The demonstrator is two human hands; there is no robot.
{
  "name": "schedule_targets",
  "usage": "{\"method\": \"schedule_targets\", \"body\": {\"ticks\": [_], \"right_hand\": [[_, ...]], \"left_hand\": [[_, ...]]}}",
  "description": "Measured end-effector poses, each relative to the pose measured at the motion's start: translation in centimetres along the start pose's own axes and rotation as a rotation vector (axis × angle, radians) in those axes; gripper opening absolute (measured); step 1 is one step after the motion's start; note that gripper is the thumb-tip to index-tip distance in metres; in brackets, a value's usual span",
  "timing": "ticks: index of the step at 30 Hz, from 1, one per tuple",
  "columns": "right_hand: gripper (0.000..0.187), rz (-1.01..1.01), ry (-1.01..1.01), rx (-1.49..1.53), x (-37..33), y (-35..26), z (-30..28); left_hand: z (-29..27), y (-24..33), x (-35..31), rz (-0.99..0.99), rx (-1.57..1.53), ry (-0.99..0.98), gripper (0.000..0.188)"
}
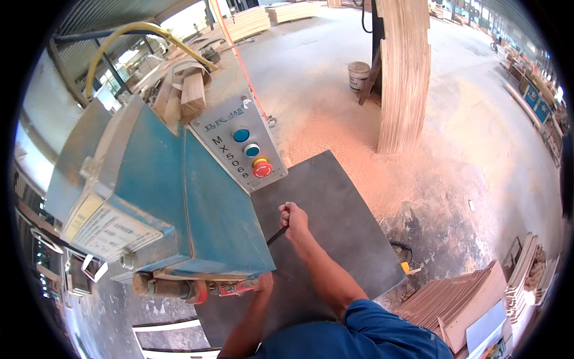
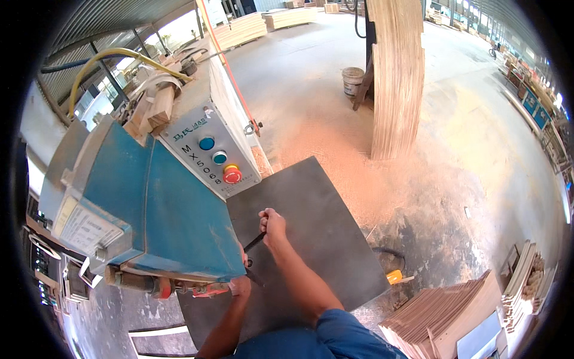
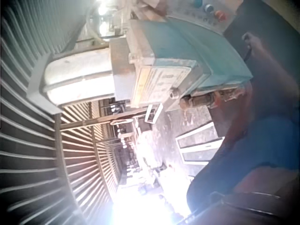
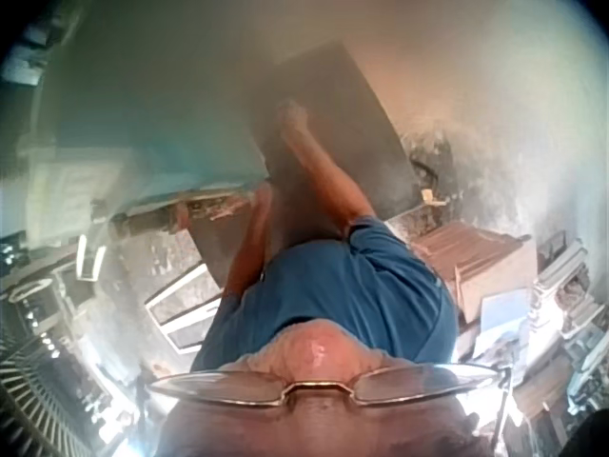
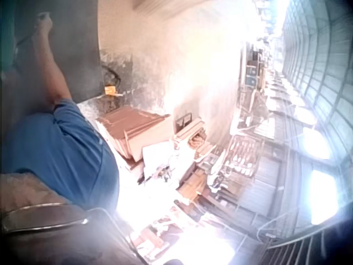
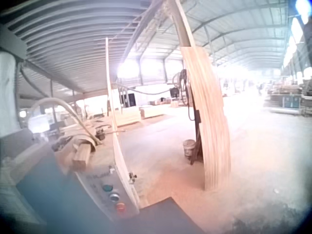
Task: The person uses a woodworking machine to process a wooden board and then uses a screwdriver-like tool to make adjustments to the machine's components.
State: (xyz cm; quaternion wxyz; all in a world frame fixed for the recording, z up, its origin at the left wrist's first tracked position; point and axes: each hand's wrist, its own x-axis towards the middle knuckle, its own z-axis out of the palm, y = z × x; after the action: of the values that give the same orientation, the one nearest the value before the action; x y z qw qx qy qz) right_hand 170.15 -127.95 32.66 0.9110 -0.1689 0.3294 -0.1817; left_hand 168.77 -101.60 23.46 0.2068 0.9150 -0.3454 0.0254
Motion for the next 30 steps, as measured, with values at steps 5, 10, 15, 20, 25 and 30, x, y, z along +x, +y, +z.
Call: {"method": "schedule_targets", "body": {"ticks": [5,10,15,20,25,30], "right_hand": [[0.034,0.218,-0.353,-0.805,-3.8,-3.7,-3.6],[0.031,0.227,-0.652,-0.735,-8.6,-3.3,-8.2],[0.031,0.120,-0.575,-0.594,-13.5,1.7,-9.6],[0.030,0.015,-0.482,-0.478,-16.6,5.1,-9.0],[0.028,-0.062,-0.377,-0.527,-15.1,2.9,-8.4],[0.028,-0.121,-0.442,-0.680,-13.7,-0.3,-7.9]], "left_hand": [[-0.8,-1.0,0.9,-0.027,-0.051,0.008,0.036],[-1.6,-2.2,2.0,-0.074,-0.082,0.012,0.035],[-2.1,-2.7,2.5,-0.120,-0.085,0.007,0.035],[-2.2,-2.6,3.1,-0.130,-0.093,-0.014,0.034],[-2.2,-2.6,3.6,-0.138,-0.120,-0.032,0.034],[-2.4,-2.9,3.4,-0.139,-0.161,-0.041,0.034]]}}
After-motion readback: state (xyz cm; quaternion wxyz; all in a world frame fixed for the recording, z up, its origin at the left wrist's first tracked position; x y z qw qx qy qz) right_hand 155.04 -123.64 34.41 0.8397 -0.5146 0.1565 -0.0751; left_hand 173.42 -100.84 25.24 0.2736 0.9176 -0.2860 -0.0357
